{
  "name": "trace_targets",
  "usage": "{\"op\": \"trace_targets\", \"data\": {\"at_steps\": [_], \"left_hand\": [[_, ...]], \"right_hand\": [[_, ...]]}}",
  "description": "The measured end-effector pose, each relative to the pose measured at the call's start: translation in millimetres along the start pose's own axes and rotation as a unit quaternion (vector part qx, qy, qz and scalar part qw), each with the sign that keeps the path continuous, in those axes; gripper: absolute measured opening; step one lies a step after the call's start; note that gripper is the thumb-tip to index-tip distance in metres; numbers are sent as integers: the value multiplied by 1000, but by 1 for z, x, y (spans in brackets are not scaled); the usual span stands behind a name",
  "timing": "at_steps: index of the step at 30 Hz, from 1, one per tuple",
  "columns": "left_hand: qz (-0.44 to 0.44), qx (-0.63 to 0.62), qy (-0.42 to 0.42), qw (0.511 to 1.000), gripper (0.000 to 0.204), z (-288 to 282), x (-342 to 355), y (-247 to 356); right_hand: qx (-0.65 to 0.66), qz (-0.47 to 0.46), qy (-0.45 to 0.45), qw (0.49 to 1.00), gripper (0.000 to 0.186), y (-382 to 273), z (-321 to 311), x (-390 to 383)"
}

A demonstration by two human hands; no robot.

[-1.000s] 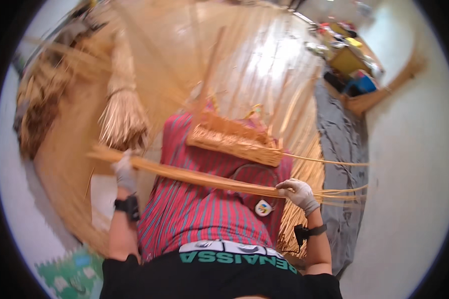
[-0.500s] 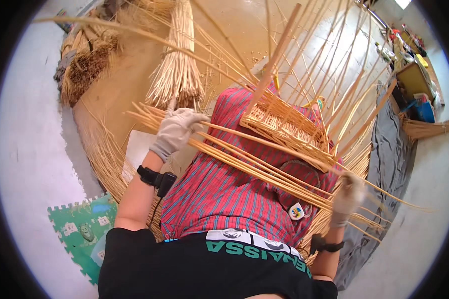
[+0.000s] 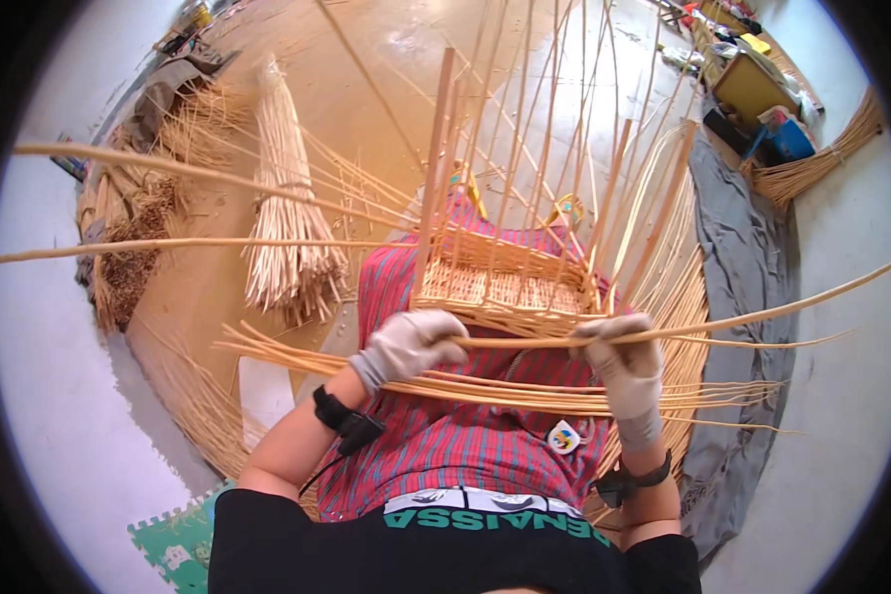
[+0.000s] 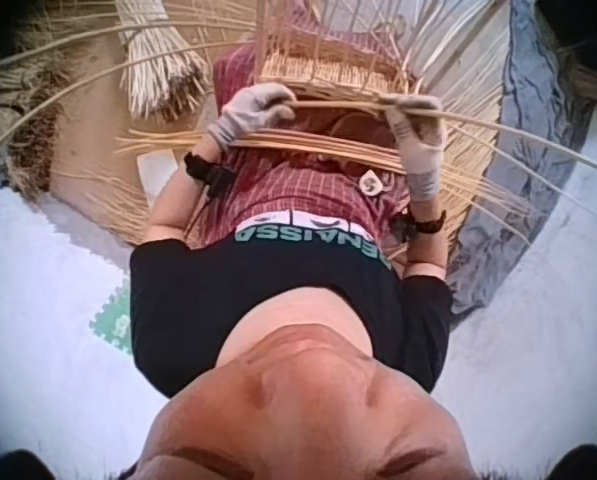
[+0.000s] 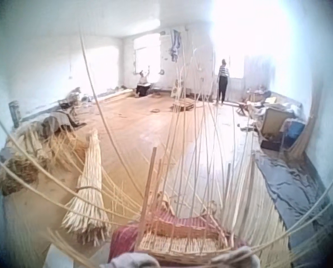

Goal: The recorder is weaving a rectangular basket using long, thin reed-like strips, including measuring dimensions with a tape measure.

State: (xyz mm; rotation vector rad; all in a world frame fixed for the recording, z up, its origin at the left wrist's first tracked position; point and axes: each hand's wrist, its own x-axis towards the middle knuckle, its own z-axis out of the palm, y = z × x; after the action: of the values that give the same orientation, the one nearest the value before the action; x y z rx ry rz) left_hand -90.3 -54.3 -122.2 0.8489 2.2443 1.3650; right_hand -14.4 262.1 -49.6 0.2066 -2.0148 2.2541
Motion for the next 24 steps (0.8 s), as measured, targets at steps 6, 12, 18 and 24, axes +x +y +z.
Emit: {"op": "trace_targets", "data": {"at_steps": [6, 12, 18, 24], "left_hand": [[-65, 257, 218, 939, 41, -1, 24, -17], [-232, 153, 158, 948, 66, 33, 10, -56], [-117, 14, 234, 965, 74, 48, 5, -88], [-125, -107, 261, 951, 61, 49, 7, -74]], "right_hand": [[47, 57, 133, 988, 17, 22, -42, 9], [39, 136, 358, 923, 13, 64, -124, -30], [47, 143, 271, 951, 13, 76, -122, -46], [51, 150, 227, 961, 15, 82, -118, -16]]}}
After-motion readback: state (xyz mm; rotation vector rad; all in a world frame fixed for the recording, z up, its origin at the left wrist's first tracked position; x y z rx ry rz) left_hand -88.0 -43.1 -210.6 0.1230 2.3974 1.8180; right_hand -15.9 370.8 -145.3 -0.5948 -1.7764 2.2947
